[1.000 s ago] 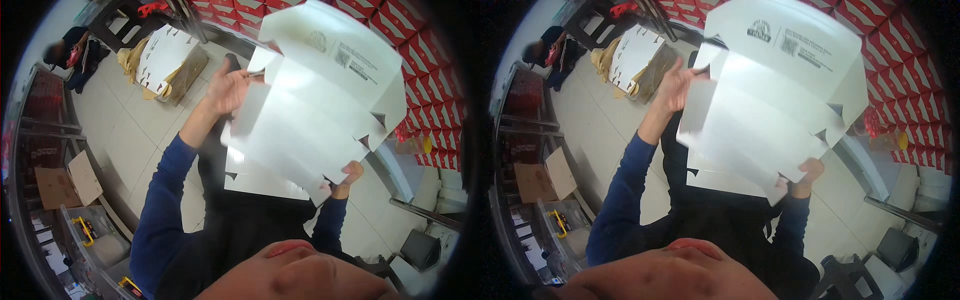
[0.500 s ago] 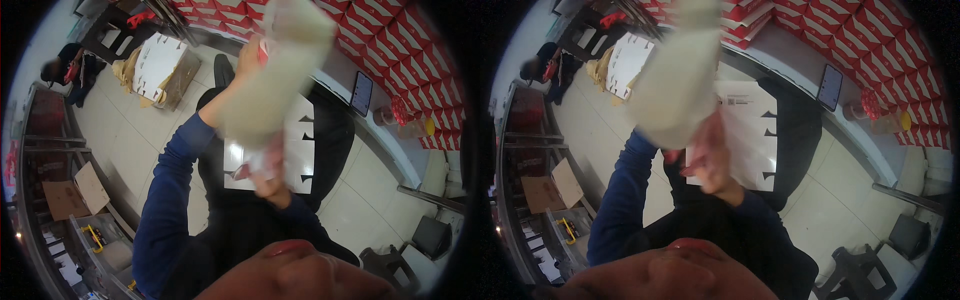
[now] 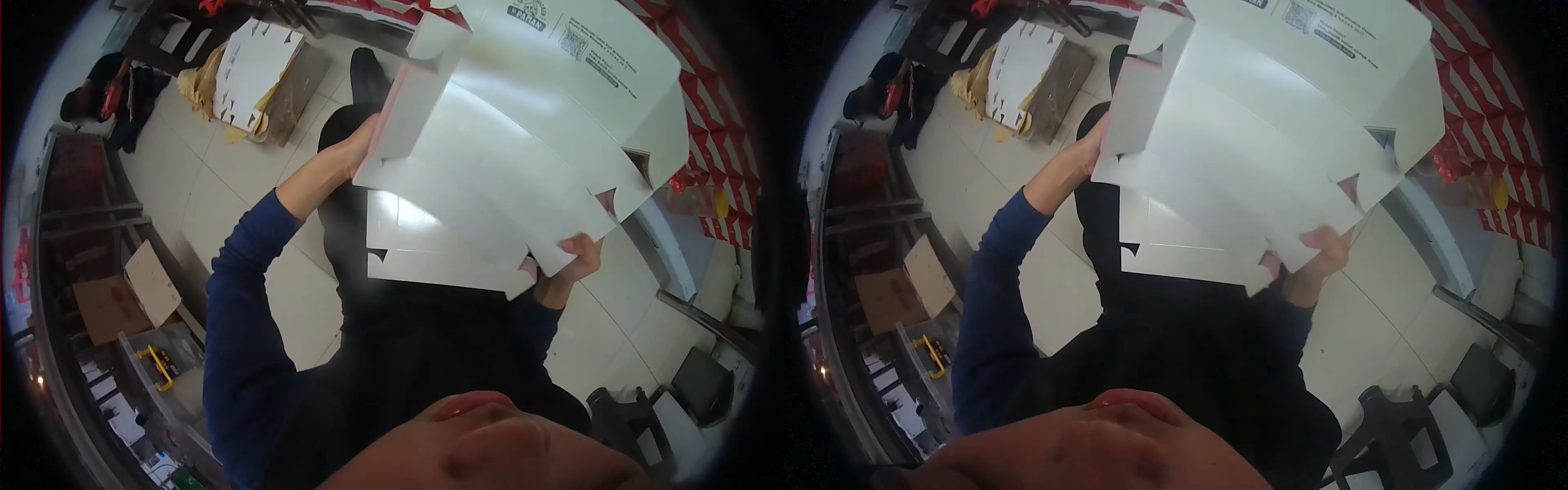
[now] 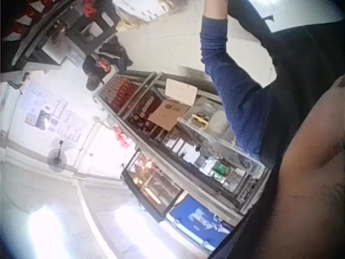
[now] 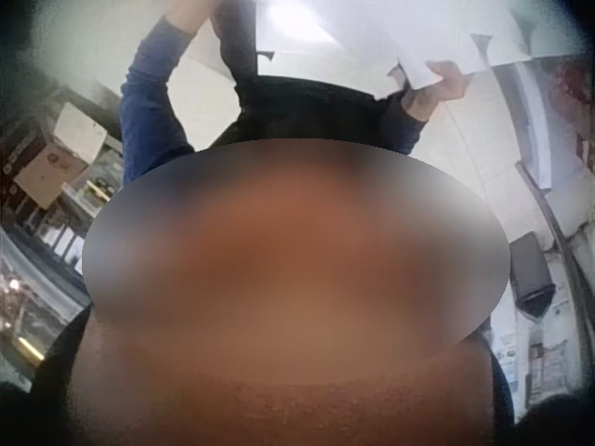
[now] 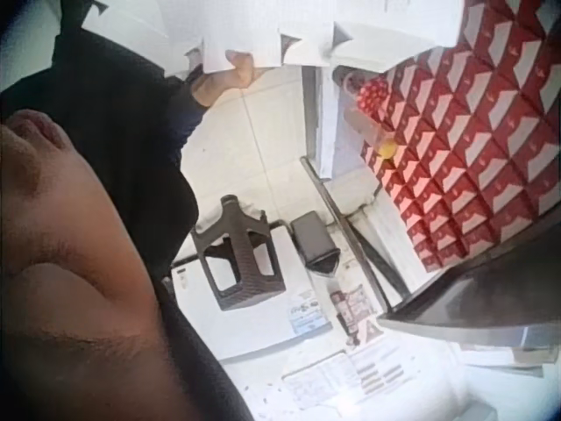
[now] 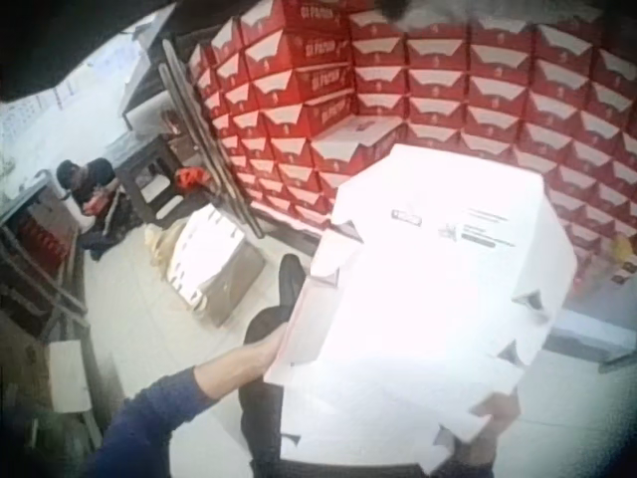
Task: The person sits on the floor and assembles flat-packed cardboard boxes into finished containers. They fold the flaps, tuck the tabs, and secure the structure by hand. The person then stacks the completed boxes onto a nearby metal shelf.
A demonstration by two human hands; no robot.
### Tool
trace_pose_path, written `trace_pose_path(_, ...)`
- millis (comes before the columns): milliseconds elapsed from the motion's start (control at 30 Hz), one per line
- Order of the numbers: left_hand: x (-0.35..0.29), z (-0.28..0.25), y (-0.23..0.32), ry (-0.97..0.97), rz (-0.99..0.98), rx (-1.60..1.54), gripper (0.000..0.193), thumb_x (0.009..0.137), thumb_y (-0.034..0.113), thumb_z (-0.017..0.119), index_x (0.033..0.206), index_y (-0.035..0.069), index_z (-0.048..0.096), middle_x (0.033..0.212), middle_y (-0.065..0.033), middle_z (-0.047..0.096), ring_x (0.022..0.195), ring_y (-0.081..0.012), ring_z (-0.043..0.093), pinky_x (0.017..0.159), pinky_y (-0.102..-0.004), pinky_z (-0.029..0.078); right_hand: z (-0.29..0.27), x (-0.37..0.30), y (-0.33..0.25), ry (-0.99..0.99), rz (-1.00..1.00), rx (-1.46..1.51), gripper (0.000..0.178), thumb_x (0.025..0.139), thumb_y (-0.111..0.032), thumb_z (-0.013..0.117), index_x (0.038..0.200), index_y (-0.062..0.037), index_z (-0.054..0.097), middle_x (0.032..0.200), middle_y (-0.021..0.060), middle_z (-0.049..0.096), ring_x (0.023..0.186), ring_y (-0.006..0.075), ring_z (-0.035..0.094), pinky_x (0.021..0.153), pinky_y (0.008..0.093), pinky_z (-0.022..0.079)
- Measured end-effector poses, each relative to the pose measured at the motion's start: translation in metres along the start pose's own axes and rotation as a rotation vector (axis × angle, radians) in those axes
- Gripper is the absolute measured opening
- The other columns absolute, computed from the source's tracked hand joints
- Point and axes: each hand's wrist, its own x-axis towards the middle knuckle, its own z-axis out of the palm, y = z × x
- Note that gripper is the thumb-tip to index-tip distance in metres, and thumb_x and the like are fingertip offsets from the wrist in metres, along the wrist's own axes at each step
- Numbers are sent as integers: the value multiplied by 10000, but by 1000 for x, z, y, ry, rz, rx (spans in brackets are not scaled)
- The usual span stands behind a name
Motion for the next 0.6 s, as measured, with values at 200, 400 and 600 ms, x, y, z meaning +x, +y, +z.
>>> trace_pose_path(200,68,-8,-58,458,707,416,268,952,192,442,1134,12,522,1034,-158,571,1038,-320,531,914,-391,408,42,-78,43,-112,-359,-454,772,551,-88,585,1291,73,436,1189,205,543,1052,325,569,927,410,465)
trace_pose_path(400,46,-5,-26,172,322,-235,431,997,318,357,1324,72,493,1161,-96,582,1054,-243,546,926,-370,420,10,-39,21,-114,126,-59,729,553,-127,488,1259,50,436,1146,192,539,988,330,561,882,420,489)
trace_pose_path(600,-42,-8,-20,-383,487,-499,1056,803,827,322,1455,-2,270,1429,-178,411,1315,-305,418,1079,-450,346,-51,-36,24,-67,304,-95,733,478,-129,497,1176,93,479,966,170,597,817,298,616,768,319,514)
